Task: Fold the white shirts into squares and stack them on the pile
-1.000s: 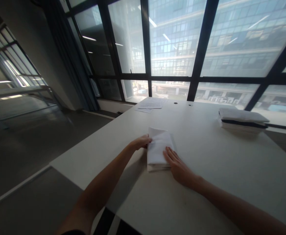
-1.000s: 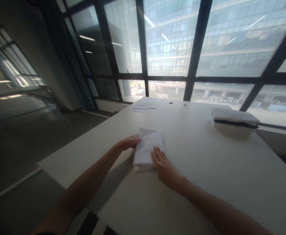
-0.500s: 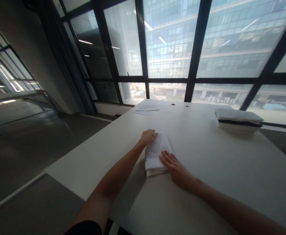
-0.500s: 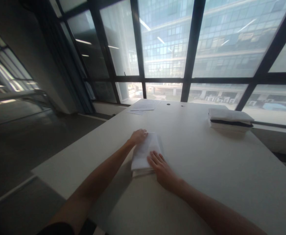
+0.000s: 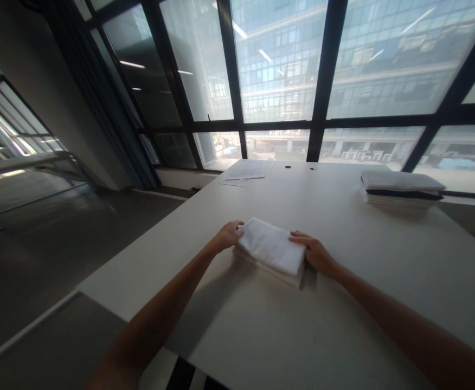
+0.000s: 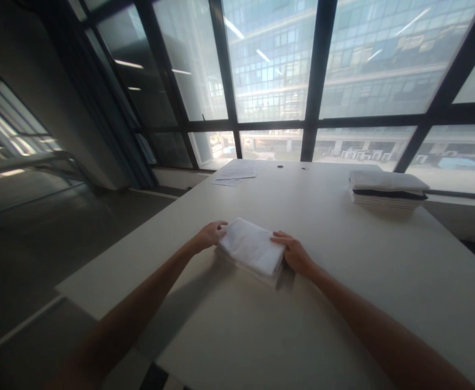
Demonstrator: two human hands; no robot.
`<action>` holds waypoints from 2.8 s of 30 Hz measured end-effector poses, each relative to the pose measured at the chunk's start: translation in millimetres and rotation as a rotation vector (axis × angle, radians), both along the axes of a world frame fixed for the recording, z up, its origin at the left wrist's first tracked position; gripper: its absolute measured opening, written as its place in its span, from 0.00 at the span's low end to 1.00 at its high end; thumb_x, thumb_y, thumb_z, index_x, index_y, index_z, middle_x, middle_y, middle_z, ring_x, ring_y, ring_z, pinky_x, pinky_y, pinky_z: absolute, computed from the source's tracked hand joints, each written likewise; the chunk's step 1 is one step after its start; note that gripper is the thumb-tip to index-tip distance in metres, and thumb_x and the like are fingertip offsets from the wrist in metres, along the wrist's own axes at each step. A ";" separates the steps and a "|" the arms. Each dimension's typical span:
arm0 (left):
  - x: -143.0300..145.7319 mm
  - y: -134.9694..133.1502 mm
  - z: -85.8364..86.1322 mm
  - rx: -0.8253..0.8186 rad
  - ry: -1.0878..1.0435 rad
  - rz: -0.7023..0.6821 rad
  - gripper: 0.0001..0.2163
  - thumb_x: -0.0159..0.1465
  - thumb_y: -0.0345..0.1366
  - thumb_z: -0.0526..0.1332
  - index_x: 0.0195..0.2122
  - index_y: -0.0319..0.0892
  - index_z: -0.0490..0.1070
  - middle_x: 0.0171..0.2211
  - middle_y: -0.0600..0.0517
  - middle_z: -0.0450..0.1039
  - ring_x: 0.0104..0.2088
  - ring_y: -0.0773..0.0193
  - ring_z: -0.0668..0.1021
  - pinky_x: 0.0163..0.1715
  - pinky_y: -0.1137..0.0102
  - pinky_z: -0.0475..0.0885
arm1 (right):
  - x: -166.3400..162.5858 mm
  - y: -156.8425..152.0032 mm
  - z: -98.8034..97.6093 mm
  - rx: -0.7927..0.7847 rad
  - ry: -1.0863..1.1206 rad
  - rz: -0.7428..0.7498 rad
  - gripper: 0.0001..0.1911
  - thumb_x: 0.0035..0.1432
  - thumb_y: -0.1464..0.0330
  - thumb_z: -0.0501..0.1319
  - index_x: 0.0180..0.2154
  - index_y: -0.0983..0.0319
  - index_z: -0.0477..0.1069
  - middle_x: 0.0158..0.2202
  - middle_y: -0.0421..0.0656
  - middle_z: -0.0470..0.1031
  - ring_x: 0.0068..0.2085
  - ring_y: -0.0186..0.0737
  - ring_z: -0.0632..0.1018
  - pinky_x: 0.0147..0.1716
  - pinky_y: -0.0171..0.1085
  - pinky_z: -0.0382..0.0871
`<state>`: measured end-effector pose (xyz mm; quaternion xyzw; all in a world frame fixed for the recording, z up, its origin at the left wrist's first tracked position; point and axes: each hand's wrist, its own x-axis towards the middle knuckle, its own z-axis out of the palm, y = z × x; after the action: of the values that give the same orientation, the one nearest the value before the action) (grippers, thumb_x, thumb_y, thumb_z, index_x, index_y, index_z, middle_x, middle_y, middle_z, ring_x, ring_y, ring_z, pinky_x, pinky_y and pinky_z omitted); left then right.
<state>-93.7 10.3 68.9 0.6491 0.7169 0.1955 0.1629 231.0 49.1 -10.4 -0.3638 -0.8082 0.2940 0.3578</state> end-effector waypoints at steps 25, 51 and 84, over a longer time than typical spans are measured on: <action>11.7 -81.2 -39.8 0.430 -0.004 -0.246 0.15 0.63 0.29 0.64 0.49 0.47 0.82 0.36 0.51 0.72 0.36 0.60 0.75 0.41 0.65 0.74 | 4.4 -77.0 54.5 0.495 -0.710 -0.138 0.10 0.60 0.80 0.59 0.37 0.61 0.74 0.41 0.46 0.75 0.44 0.46 0.72 0.44 0.40 0.65; 38.4 -111.3 -27.2 0.426 0.283 -0.431 0.10 0.67 0.41 0.64 0.47 0.52 0.82 0.37 0.48 0.73 0.41 0.56 0.74 0.47 0.60 0.69 | 21.1 -86.8 54.6 0.497 -0.759 -0.151 0.13 0.60 0.79 0.56 0.39 0.64 0.79 0.40 0.53 0.77 0.45 0.51 0.75 0.62 0.54 0.57; -0.5 -22.0 -37.1 0.249 -0.082 0.078 0.22 0.71 0.40 0.50 0.60 0.33 0.70 0.52 0.37 0.78 0.53 0.53 0.80 0.55 0.61 0.71 | 39.0 34.9 11.6 0.013 -0.072 -0.564 0.26 0.69 0.66 0.43 0.55 0.64 0.75 0.54 0.53 0.79 0.55 0.46 0.78 0.57 0.43 0.68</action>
<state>-94.2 -11.8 31.8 0.6275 0.7044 0.3155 0.1023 270.0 84.0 1.2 -0.5824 -0.6890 0.1646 0.3987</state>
